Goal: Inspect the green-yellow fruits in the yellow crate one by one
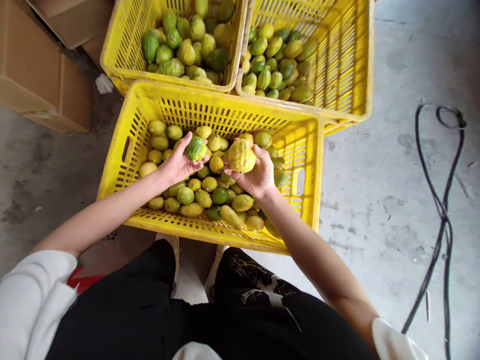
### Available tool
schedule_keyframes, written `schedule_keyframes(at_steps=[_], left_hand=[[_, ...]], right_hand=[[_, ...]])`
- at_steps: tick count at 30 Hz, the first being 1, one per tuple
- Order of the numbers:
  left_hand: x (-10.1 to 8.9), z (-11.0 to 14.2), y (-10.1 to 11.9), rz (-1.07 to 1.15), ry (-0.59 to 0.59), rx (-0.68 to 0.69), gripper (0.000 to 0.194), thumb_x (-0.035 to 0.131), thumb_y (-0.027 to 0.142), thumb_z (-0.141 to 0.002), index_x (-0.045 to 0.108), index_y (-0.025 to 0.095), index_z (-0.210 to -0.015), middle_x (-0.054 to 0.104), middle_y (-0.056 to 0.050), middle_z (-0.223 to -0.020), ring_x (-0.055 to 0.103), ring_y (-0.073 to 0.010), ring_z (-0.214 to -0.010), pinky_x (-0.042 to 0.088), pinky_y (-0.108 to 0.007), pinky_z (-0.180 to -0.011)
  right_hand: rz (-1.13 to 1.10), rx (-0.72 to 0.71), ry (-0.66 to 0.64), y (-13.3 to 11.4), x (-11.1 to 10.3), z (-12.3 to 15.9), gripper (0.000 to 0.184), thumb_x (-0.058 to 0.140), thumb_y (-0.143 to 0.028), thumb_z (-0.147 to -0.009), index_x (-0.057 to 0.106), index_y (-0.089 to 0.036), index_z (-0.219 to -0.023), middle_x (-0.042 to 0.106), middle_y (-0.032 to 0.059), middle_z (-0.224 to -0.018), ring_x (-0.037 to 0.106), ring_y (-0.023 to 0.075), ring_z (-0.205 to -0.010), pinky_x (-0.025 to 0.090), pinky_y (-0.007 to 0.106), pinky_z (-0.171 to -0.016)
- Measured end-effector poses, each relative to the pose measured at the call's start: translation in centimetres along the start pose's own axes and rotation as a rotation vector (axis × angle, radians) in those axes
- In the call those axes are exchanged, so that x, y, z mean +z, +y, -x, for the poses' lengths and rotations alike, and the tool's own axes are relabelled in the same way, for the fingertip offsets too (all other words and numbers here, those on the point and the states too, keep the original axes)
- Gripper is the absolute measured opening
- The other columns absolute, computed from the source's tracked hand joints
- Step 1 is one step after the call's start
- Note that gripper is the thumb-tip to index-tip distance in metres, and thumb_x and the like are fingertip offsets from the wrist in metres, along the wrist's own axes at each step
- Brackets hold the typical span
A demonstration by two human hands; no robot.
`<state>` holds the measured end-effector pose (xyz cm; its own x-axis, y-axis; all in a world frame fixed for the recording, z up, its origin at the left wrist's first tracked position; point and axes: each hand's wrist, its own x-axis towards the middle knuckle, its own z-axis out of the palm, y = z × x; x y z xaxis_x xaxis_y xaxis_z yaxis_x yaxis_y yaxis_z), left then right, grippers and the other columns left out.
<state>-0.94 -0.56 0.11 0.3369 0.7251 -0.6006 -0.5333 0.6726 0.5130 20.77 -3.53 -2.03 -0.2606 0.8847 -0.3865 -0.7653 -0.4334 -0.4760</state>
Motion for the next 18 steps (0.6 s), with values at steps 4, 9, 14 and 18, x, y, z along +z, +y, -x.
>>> schedule_keyframes(at_steps=[4,9,14,18], left_hand=[[0.09,-0.14,0.05,0.013,0.046,-0.003,0.036,0.062,0.043,-0.113,0.069,0.018,-0.088,0.07,-0.003,-0.082,0.07,-0.0097,-0.066,0.045,-0.014,-0.048],[0.01,-0.14,-0.01,0.06,0.007,0.012,0.031,0.059,0.045,-0.111,0.07,0.018,-0.1,0.073,-0.004,-0.081,0.072,-0.0131,-0.064,0.053,-0.018,-0.053],[-0.57,-0.14,-0.15,0.095,0.032,0.016,0.034,0.042,0.031,-0.107,0.071,0.017,-0.118,0.082,-0.013,-0.111,0.083,-0.0234,-0.103,0.066,-0.027,-0.08],[-0.35,-0.18,-0.17,0.08,0.032,0.02,0.032,0.044,0.026,-0.104,0.069,0.018,-0.122,0.082,-0.013,-0.116,0.081,-0.0259,-0.117,0.067,-0.03,-0.086]], right_hand=[[-0.001,-0.005,0.044,0.27,0.01,-0.13,0.028,0.074,-0.027,-0.082,0.06,-0.03,-0.106,0.077,-0.0017,-0.089,0.081,0.0279,-0.095,0.071,0.046,-0.088],[0.021,0.021,0.044,0.77,0.25,-0.27,0.027,0.076,-0.023,-0.079,0.058,-0.029,-0.098,0.078,0.0009,-0.095,0.079,0.0311,-0.114,0.068,0.052,-0.1],[-0.005,0.069,0.05,0.66,0.06,-0.35,0.03,0.072,-0.025,-0.077,0.062,-0.028,-0.105,0.081,0.0042,-0.103,0.077,0.0341,-0.122,0.067,0.057,-0.103],[-0.035,0.057,0.035,0.41,0.23,-0.26,0.037,0.065,-0.023,-0.073,0.064,-0.027,-0.109,0.082,0.005,-0.11,0.076,0.0351,-0.126,0.066,0.06,-0.104]])
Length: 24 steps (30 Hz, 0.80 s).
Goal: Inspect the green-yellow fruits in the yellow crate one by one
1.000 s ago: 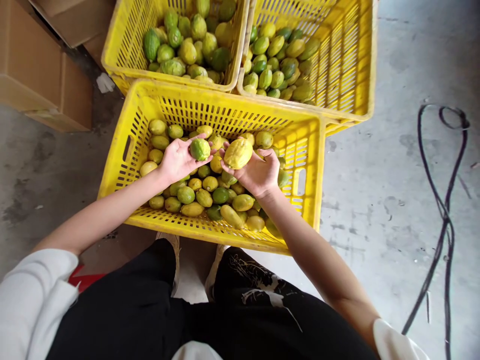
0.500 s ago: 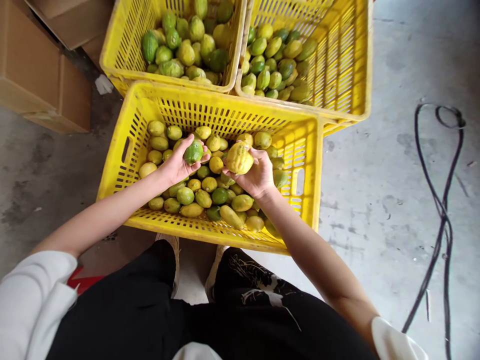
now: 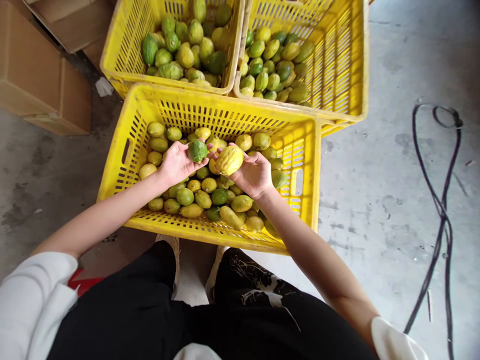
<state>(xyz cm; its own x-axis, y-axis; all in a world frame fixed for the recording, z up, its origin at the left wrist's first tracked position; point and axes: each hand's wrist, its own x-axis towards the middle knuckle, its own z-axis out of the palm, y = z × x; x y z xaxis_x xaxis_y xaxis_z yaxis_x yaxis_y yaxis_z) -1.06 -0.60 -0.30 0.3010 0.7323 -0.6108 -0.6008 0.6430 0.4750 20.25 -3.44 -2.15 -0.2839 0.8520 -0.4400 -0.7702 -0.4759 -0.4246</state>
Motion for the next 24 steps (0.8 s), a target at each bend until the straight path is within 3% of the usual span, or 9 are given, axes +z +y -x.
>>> schedule_keyframes(at_steps=[4,7,10,14,20,22,24], left_hand=[[0.7,0.3,0.1,-0.019,0.005,0.013,0.025,0.044,0.024,-0.107,0.067,0.017,-0.115,0.079,-0.008,-0.096,0.082,-0.0206,-0.094,0.064,-0.023,-0.073],[0.8,0.6,0.2,-0.039,0.012,0.015,0.013,0.052,0.022,-0.107,0.063,0.018,-0.101,0.072,-0.003,-0.081,0.076,-0.0146,-0.072,0.058,-0.017,-0.06],[0.5,0.6,0.2,-0.033,-0.017,-0.001,0.007,0.063,0.019,-0.102,0.061,0.018,-0.095,0.07,-0.002,-0.081,0.07,-0.0108,-0.065,0.053,-0.015,-0.054],[0.2,0.4,-0.1,-0.054,-0.054,-0.008,0.005,0.067,0.016,-0.098,0.064,0.016,-0.094,0.072,-0.004,-0.089,0.068,-0.0096,-0.066,0.052,-0.016,-0.055],[0.1,0.2,-0.2,-0.073,-0.047,0.008,0.019,0.054,0.026,-0.104,0.07,0.016,-0.1,0.075,-0.007,-0.088,0.074,-0.0165,-0.075,0.06,-0.024,-0.066],[0.0,0.1,-0.1,-0.037,-0.033,-0.005,0.028,0.048,0.03,-0.105,0.071,0.015,-0.107,0.078,-0.01,-0.094,0.08,-0.0219,-0.088,0.065,-0.029,-0.075],[-0.2,-0.2,-0.2,0.001,-0.014,-0.008,0.032,0.044,0.028,-0.104,0.071,0.015,-0.114,0.08,-0.012,-0.102,0.082,-0.0254,-0.104,0.068,-0.034,-0.088]], right_hand=[[0.024,-0.012,-0.007,0.0,0.2,0.0,0.041,0.064,-0.02,-0.072,0.064,-0.028,-0.112,0.082,0.0041,-0.105,0.078,0.0319,-0.12,0.071,0.051,-0.096],[0.042,-0.015,0.0,0.1,0.0,0.0,0.031,0.071,-0.028,-0.081,0.064,-0.028,-0.112,0.082,0.0033,-0.101,0.081,0.0278,-0.105,0.073,0.042,-0.085],[0.048,-0.007,0.006,0.1,-0.2,0.0,0.027,0.079,-0.038,-0.088,0.065,-0.027,-0.109,0.08,0.0016,-0.093,0.08,0.0224,-0.087,0.073,0.036,-0.081],[0.026,-0.002,0.061,0.1,-0.3,-0.2,0.029,0.086,-0.036,-0.089,0.063,-0.027,-0.103,0.08,0.0018,-0.094,0.081,0.022,-0.094,0.074,0.035,-0.087],[0.02,0.048,0.083,-0.1,-0.7,-0.4,0.026,0.083,-0.038,-0.092,0.064,-0.026,-0.105,0.081,0.0026,-0.097,0.082,0.0207,-0.091,0.072,0.025,-0.067],[0.01,0.041,0.083,-0.1,-0.8,-0.3,0.027,0.08,-0.043,-0.093,0.066,-0.025,-0.107,0.082,0.0048,-0.1,0.082,0.0237,-0.096,0.073,0.029,-0.068],[-0.007,0.018,0.075,-0.1,-0.8,-0.2,0.031,0.077,-0.048,-0.091,0.067,-0.025,-0.109,0.082,0.0075,-0.103,0.081,0.0298,-0.107,0.075,0.04,-0.078]])
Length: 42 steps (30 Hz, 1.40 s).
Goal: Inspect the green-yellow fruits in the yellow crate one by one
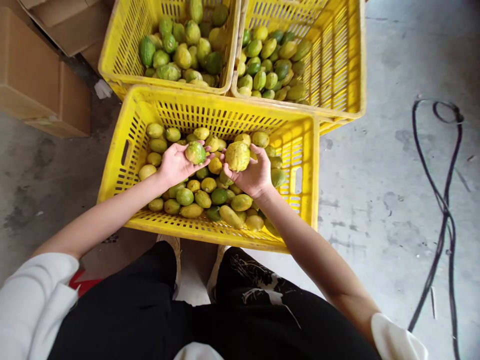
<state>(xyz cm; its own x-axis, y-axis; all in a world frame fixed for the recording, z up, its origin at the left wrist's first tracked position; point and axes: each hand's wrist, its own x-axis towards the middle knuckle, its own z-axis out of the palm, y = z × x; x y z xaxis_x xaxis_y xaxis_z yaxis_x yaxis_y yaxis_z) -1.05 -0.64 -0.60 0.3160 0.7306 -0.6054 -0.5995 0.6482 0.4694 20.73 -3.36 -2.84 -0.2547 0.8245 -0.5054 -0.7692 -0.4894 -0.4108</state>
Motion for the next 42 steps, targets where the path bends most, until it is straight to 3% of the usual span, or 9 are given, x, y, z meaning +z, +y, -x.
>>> schedule_keyframes(at_steps=[5,10,18,23,27,32,35,38,42], left_hand=[[-0.1,-0.6,-0.3,-0.02,0.043,-0.003,0.024,0.053,0.026,-0.104,0.069,0.017,-0.12,0.081,-0.011,-0.11,0.081,-0.0249,-0.112,0.067,-0.038,-0.102],[0.5,0.0,-0.1,-0.052,0.109,0.042,0.007,0.065,0.022,-0.105,0.067,0.018,-0.098,0.072,-0.001,-0.086,0.073,-0.0128,-0.075,0.066,-0.025,-0.083],[1.0,0.5,0.3,-0.088,0.067,0.008,0.024,0.05,0.017,-0.111,0.067,0.015,-0.095,0.071,-0.003,-0.084,0.07,-0.0086,-0.071,0.055,-0.014,-0.062],[0.7,0.3,0.4,-0.039,0.09,-0.036,0.04,0.041,0.038,-0.115,0.068,0.014,-0.098,0.069,-0.006,-0.083,0.068,-0.0135,-0.07,0.057,-0.02,-0.063],[0.4,-0.1,0.3,0.02,0.151,-0.02,0.037,0.038,0.031,-0.108,0.07,0.012,-0.114,0.073,-0.009,-0.09,0.072,-0.0198,-0.083,0.065,-0.032,-0.08],[0.0,-1.0,-0.1,-0.156,0.373,-0.172,0.021,0.046,0.022,-0.102,0.064,0.016,-0.11,0.069,-0.007,-0.084,0.072,-0.0234,-0.082,0.066,-0.036,-0.08],[-0.2,-1.2,-0.1,-0.236,0.396,-0.261,0.015,0.047,0.02,-0.103,0.062,0.017,-0.105,0.068,-0.008,-0.086,0.071,-0.0241,-0.082,0.066,-0.035,-0.077],[-0.3,-1.3,-0.1,-0.231,0.362,-0.275,0.013,0.048,0.019,-0.104,0.06,0.017,-0.102,0.069,-0.008,-0.085,0.07,-0.0227,-0.08,0.064,-0.031,-0.07],[-0.4,-1.4,-0.1,-0.219,0.327,-0.284,0.018,0.042,0.018,-0.108,0.059,0.018,-0.101,0.067,-0.006,-0.083,0.069,-0.0212,-0.08,0.061,-0.027,-0.065]], right_hand=[[-0.046,-0.023,-0.018,0.2,0.3,0.0,0.033,0.068,-0.042,-0.086,0.067,-0.024,-0.113,0.082,0.0115,-0.106,0.076,0.0392,-0.125,0.07,0.064,-0.098],[-0.017,-0.065,0.001,0.1,0.4,0.0,0.03,0.078,-0.045,-0.09,0.068,-0.025,-0.11,0.082,0.0057,-0.101,0.08,0.032,-0.112,0.073,0.049,-0.094],[0.085,-0.068,0.03,0.2,0.2,-0.1,0.028,0.089,-0.033,-0.089,0.065,-0.025,-0.101,0.079,0.0006,-0.094,0.081,0.0204,-0.094,0.072,0.028,-0.082],[0.072,-0.066,0.005,0.4,0.2,-0.1,0.027,0.076,-0.041,-0.089,0.066,-0.023,-0.107,0.081,0.0078,-0.105,0.079,0.0288,-0.108,0.072,0.041,-0.094],[0.085,-0.02,0.034,0.5,0.1,-0.1,0.022,0.064,-0.033,-0.085,0.064,-0.023,-0.104,0.08,0.01,-0.104,0.078,0.0343,-0.115,0.071,0.051,-0.099],[0.221,0.157,0.15,0.4,0.3,-0.4,0.015,0.054,-0.026,-0.101,0.067,-0.023,-0.109,0.078,0.0062,-0.093,0.08,0.0258,-0.091,0.071,0.035,-0.074],[0.445,0.215,0.17,0.1,0.3,-0.3,0.016,0.059,-0.036,-0.109,0.066,-0.022,-0.107,0.074,0.0042,-0.082,0.069,0.0184,-0.061,0.057,0.023,-0.047],[0.724,0.218,0.086,-0.1,0.2,0.3,0.022,0.071,-0.039,-0.103,0.067,-0.02,-0.112,0.074,0.0033,-0.081,0.064,0.0155,-0.053,0.05,0.022,-0.042],[1.011,0.226,-0.216,-0.5,0.7,1.7,0.052,0.082,-0.055,-0.091,0.07,-0.019,-0.127,0.078,0.007,-0.098,0.072,0.02,-0.069,0.063,0.03,-0.059]])
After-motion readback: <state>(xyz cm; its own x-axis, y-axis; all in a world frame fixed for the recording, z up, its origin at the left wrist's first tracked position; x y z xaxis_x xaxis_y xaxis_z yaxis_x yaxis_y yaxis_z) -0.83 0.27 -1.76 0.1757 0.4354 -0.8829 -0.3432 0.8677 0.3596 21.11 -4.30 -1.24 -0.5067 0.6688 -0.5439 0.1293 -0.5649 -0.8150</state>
